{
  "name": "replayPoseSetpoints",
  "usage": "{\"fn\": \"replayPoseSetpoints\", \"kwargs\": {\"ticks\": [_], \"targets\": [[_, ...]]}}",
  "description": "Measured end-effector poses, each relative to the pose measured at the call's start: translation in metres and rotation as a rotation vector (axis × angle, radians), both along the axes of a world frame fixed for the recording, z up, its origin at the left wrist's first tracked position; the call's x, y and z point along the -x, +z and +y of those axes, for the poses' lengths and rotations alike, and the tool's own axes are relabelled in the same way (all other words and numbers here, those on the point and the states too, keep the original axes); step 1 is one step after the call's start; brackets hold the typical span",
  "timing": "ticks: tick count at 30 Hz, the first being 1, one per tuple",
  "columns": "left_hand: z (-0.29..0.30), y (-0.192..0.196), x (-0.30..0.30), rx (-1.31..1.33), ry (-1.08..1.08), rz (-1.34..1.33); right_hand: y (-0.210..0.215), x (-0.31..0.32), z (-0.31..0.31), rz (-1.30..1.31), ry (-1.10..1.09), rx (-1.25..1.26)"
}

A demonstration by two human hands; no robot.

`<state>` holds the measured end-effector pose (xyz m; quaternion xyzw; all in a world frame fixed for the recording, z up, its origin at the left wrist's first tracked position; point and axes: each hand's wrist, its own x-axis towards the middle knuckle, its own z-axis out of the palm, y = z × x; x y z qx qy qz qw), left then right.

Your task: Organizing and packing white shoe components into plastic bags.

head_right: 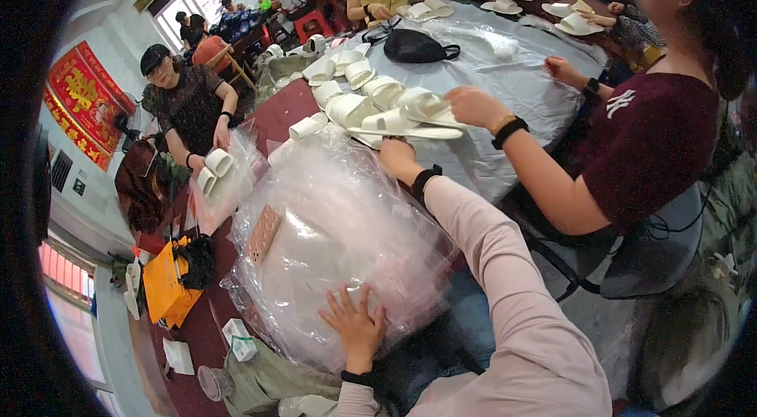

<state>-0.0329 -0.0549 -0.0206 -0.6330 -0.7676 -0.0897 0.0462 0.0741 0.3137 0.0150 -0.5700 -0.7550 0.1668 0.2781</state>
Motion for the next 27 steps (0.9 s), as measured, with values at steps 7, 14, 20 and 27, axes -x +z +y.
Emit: {"fn": "replayPoseSetpoints", "kwargs": {"ticks": [7,14,20,27], "targets": [[-0.005,0.005,0.002,0.027,0.029,-0.001,0.031,0.025,-0.010,0.241,0.010,-0.171],[-0.002,0.003,0.003,0.002,0.013,-0.033,0.009,-0.014,0.053,0.302,-0.436,0.115],[0.007,0.007,0.000,0.020,-0.007,-0.090,-0.029,-0.028,0.083,0.633,-0.087,0.203],[-0.003,-0.002,-0.001,-0.048,0.045,-0.081,-0.042,-0.045,0.081,0.098,0.012,0.116]]}}
